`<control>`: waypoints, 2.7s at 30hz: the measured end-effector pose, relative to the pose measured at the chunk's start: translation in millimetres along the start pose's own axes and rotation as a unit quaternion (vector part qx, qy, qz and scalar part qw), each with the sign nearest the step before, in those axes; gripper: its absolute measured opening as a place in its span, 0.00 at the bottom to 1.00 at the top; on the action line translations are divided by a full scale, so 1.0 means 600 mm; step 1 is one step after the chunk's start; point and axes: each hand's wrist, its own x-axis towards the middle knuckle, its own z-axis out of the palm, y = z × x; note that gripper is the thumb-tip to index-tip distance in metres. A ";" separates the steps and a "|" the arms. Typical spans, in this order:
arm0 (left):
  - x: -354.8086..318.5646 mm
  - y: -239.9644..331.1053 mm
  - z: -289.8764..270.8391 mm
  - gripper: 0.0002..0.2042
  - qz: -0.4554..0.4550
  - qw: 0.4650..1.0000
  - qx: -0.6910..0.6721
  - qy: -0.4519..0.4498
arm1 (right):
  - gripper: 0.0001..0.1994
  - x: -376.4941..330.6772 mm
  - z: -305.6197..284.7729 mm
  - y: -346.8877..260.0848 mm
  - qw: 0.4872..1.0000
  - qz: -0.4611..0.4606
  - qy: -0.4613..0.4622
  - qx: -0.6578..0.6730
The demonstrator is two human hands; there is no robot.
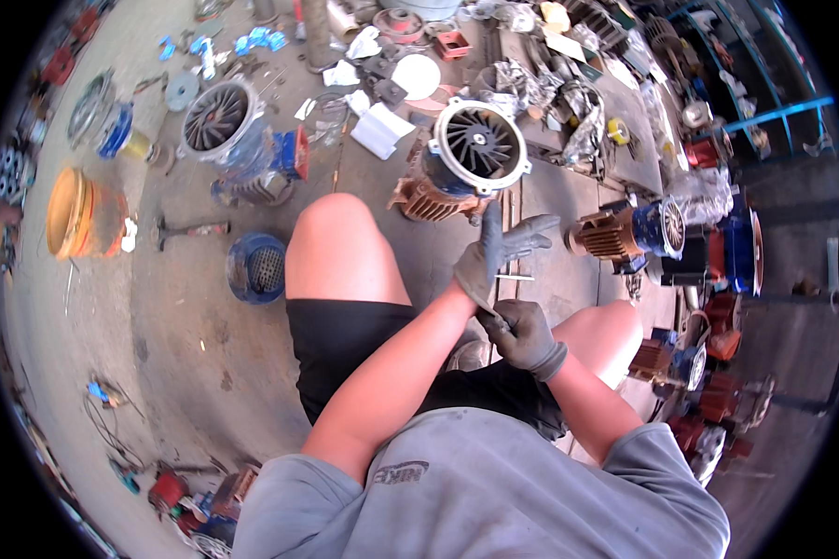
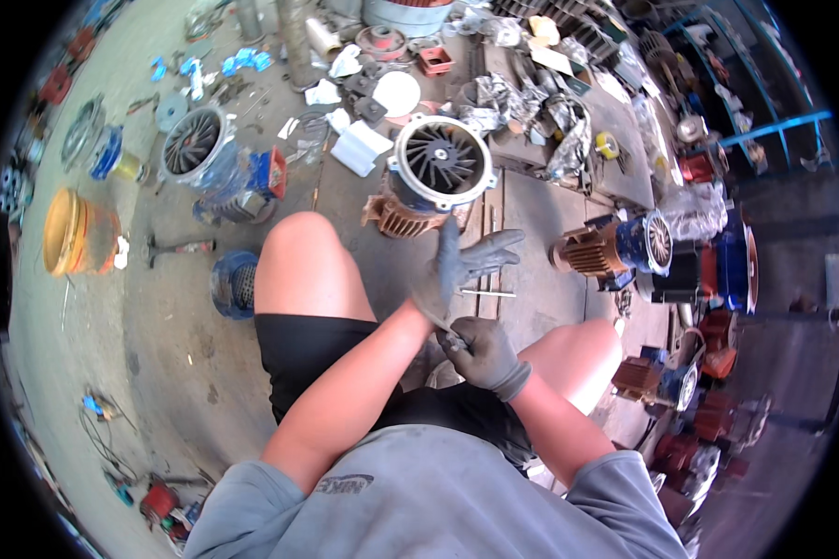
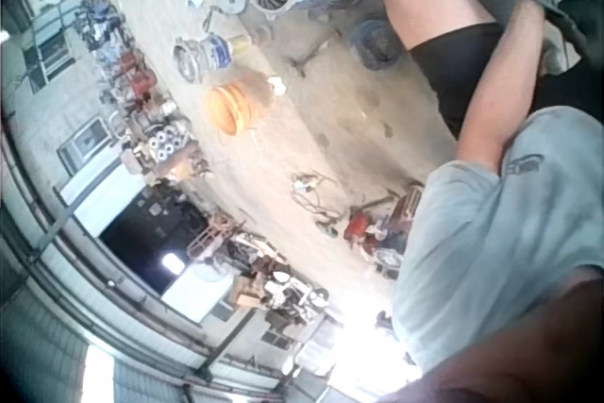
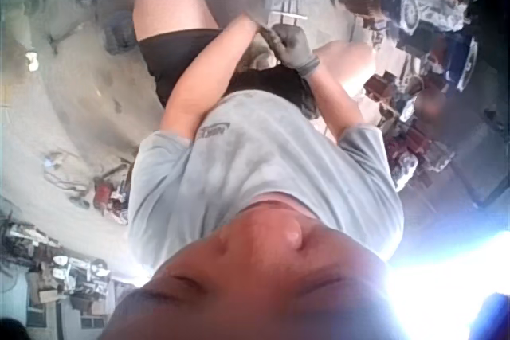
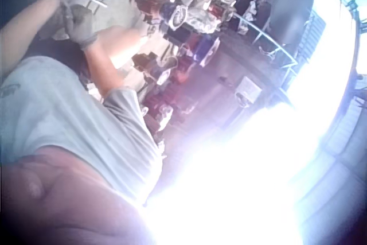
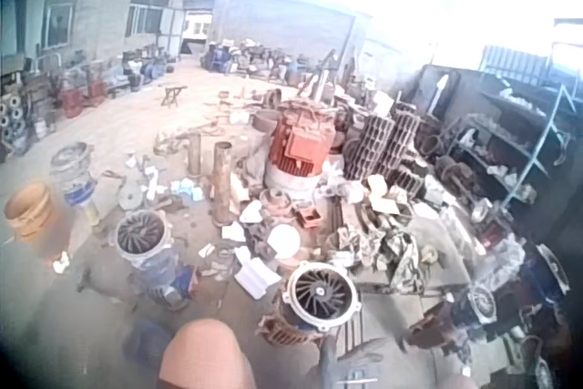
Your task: The person sits on the floor in a workshop and uses a metal tool to scrape and clean the interior surfaces of a motor stator. They rotate the component to access different areas and occasionally wipe the surface with a cloth.
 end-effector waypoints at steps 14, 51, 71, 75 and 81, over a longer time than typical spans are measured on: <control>0.005 0.105 0.068 0.21 0.132 0.971 -0.199 -0.013 | 0.13 -0.025 0.063 0.028 0.984 -0.046 -0.139 0.098; 0.245 0.318 -0.089 0.75 -0.182 0.277 0.907 -0.262 | 0.25 0.320 -0.193 0.223 0.957 0.185 -0.079 -0.208; 0.249 0.308 -0.126 0.67 -0.084 0.402 0.867 -0.282 | 0.25 0.326 -0.183 0.279 0.974 0.192 -0.039 -0.116; 0.245 0.302 -0.126 0.67 -0.082 0.428 0.863 -0.254 | 0.20 0.291 -0.048 0.247 0.923 0.332 0.189 -0.051; 0.220 0.312 -0.152 0.69 -0.060 0.461 0.854 -0.233 | 0.18 0.281 -0.048 0.211 0.918 0.342 0.199 -0.030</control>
